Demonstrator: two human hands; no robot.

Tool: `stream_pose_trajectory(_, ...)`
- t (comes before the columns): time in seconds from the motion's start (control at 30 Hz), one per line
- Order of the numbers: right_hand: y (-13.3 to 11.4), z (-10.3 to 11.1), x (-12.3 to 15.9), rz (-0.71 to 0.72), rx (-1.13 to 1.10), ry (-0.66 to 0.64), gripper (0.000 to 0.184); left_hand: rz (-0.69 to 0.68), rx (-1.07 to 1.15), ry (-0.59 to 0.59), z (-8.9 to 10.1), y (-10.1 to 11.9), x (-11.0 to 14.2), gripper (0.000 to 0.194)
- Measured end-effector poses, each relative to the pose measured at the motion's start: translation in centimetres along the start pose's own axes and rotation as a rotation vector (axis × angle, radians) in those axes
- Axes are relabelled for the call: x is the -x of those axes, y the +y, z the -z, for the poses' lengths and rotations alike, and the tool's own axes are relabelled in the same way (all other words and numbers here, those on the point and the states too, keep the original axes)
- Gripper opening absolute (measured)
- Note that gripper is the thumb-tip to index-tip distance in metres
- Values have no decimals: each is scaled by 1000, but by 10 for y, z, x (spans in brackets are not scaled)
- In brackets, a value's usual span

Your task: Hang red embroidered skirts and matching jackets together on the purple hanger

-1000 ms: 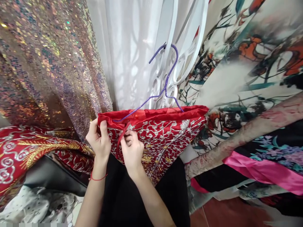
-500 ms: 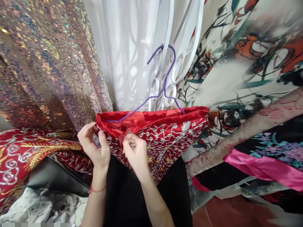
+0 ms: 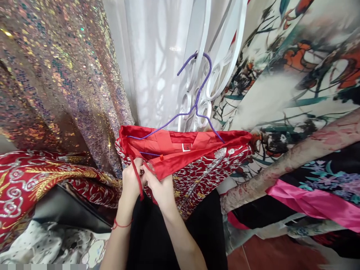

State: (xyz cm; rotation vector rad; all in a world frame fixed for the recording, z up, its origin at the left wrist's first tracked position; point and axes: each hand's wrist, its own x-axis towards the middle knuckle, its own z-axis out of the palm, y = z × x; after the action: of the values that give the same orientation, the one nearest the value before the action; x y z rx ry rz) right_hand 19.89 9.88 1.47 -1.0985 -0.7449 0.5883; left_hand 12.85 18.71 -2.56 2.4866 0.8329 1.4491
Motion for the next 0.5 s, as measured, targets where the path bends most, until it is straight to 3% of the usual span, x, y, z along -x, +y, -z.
stream_pose_trajectory(0.1,-15,-8,-6,-42,-143,5,40,39,67,18,-4,12,6,16)
stream_pose_trajectory(0.2,-31,-12,-14,17,-181,-14,32,48,117,15,-2,16,10,18)
stream_pose_trajectory(0.37,-22,-3,-19,160,66,13,23,76,220,-37,6,8,7,12)
stream_pose_trajectory(0.5,-8,4,-21,260,198,24,24,192,487,87,12,13,1,24)
